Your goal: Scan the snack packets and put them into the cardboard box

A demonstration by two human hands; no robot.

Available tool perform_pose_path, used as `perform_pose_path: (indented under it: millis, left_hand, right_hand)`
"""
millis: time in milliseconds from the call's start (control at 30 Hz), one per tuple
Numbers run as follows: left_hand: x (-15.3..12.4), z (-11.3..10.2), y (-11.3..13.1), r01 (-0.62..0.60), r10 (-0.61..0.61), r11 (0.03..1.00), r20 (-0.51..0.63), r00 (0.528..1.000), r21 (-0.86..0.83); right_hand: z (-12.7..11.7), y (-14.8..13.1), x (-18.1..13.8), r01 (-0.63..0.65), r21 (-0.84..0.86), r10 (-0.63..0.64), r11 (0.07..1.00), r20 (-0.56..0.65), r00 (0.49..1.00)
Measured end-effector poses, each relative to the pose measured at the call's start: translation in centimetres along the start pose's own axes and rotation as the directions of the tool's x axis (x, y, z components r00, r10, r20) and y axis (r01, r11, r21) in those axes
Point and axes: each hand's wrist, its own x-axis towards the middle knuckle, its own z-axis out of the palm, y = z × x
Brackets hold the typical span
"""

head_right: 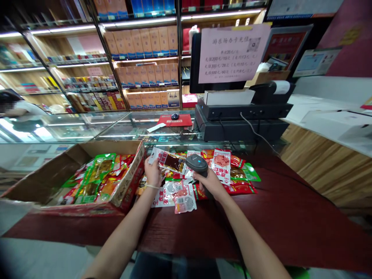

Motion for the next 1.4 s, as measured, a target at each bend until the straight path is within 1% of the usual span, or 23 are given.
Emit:
perform_pose_path:
  millis: [67, 133, 200, 267, 333, 367, 433, 500, 567, 633, 667, 700, 733, 800, 833, 900, 967, 1033, 1100, 1167, 1233, 1300, 1400]
  left_hand:
    - [-0.8, 0.9, 1.0, -0.045, 0.044, 0.999, 0.024, 0.999, 0.011]
    - [-1.6, 1.8, 3.0, -0.115, 0.114, 0.993, 0.071, 0.991, 0.015]
    - [-2.4, 2.5, 5.8, -0.187, 0.184, 0.982, 0.138, 0.973, 0.005]
    - [-2.8, 2.8, 9.2, -0.245, 0.247, 0.969, 0.204, 0.947, -0.036]
    - [-2.6, 2.5, 12.6, -0.311, 0.316, 0.948, 0.261, 0.912, -0.062]
    - [-2.2, 2.0, 14.3, -0.352, 0.351, 0.935, 0.281, 0.893, -0.049]
    - [-0.9, 0.5, 17.4, -0.454, 0.422, 0.89, 0.312, 0.851, 0.032]
    - [0.9, -1.9, 20.2, -0.575, 0.506, 0.8, 0.326, 0.799, 0.17]
    - [2.9, -4.7, 22.5, -0.685, 0.615, 0.652, 0.302, 0.728, 0.325]
    - [4.9, -7.8, 24.2, -0.731, 0.719, 0.495, 0.252, 0.648, 0.47]
    - [5.7, -9.3, 24.7, -0.731, 0.741, 0.44, 0.248, 0.624, 0.522]
    - [6.4, -10.7, 25.0, -0.719, 0.733, 0.412, 0.265, 0.627, 0.559]
    - [7.0, -11.9, 25.0, -0.703, 0.693, 0.413, 0.301, 0.655, 0.58]
    - [7.8, -13.8, 24.5, -0.656, 0.55, 0.462, 0.388, 0.74, 0.596]
    - [8.0, -14.5, 24.0, -0.634, 0.482, 0.487, 0.42, 0.769, 0.601]
    - [8.0, -15.1, 23.0, -0.608, 0.408, 0.501, 0.452, 0.793, 0.615]
    - [7.5, -14.7, 22.3, -0.606, 0.387, 0.479, 0.467, 0.795, 0.635]
    - [6.4, -13.4, 21.8, -0.612, 0.361, 0.457, 0.494, 0.791, 0.646]
    - [4.7, -11.5, 21.5, -0.62, 0.328, 0.447, 0.527, 0.784, 0.644]
    - [2.7, -9.3, 21.1, -0.64, 0.285, 0.456, 0.58, 0.763, 0.618]
    - [0.5, -6.9, 20.2, -0.666, 0.25, 0.475, 0.638, 0.728, 0.575]
    - [-1.5, -4.6, 18.5, -0.691, 0.216, 0.496, 0.696, 0.685, 0.526]
    - [-3.6, -1.7, 14.6, -0.696, 0.162, 0.561, 0.765, 0.623, 0.448]
  right_hand:
    - [-0.2, -0.6, 0.0, 0.053, 0.035, -0.052, 0.998, -0.015, 0.999]
    - [-0.4, -1.5, -0.1, 0.097, 0.059, -0.095, 0.994, -0.04, 0.995]
    - [-0.4, -2.7, -0.3, 0.124, 0.051, -0.122, 0.991, -0.048, 0.991]
    - [0.0, -3.9, -0.7, 0.152, 0.041, -0.15, 0.988, -0.034, 0.988]
    - [0.9, -5.0, -1.2, 0.162, 0.05, -0.162, 0.986, 0.009, 0.987]
    - [1.5, -5.4, -1.3, 0.158, 0.055, -0.16, 0.986, 0.028, 0.987]
    - [2.9, -6.0, -1.5, 0.144, 0.069, -0.148, 0.987, 0.054, 0.988]
    - [4.3, -6.3, -1.5, 0.138, 0.089, -0.145, 0.986, 0.077, 0.986]
    - [5.5, -6.2, -1.2, 0.147, 0.105, -0.157, 0.984, 0.1, 0.982]
    - [6.7, -6.0, -0.7, 0.16, 0.101, -0.172, 0.982, 0.124, 0.977]
    - [7.2, -5.9, -0.5, 0.166, 0.096, -0.178, 0.981, 0.138, 0.974]
    - [7.6, -5.9, -0.3, 0.169, 0.091, -0.182, 0.981, 0.152, 0.972]
    - [8.0, -5.9, -0.1, 0.172, 0.086, -0.184, 0.981, 0.164, 0.969]
    - [8.7, -6.0, 0.2, 0.171, 0.084, -0.183, 0.982, 0.177, 0.967]
    - [8.9, -6.1, 0.2, 0.168, 0.082, -0.18, 0.982, 0.178, 0.967]
    - [9.2, -6.4, 0.2, 0.16, 0.079, -0.172, 0.984, 0.177, 0.969]
    - [9.1, -6.7, 0.1, 0.152, 0.084, -0.165, 0.985, 0.164, 0.973]
    - [8.7, -6.8, 0.0, 0.154, 0.098, -0.165, 0.983, 0.129, 0.978]
    - [7.9, -6.7, -0.1, 0.151, 0.102, -0.161, 0.983, 0.095, 0.982]
    - [6.8, -6.4, -0.1, 0.15, 0.099, -0.158, 0.984, 0.08, 0.984]
    - [5.4, -6.1, -0.1, 0.149, 0.1, -0.156, 0.984, 0.063, 0.986]
    - [3.9, -5.6, 0.0, 0.149, 0.101, -0.153, 0.984, 0.03, 0.988]
    - [1.6, -4.7, 0.1, 0.151, 0.082, -0.15, 0.985, -0.018, 0.989]
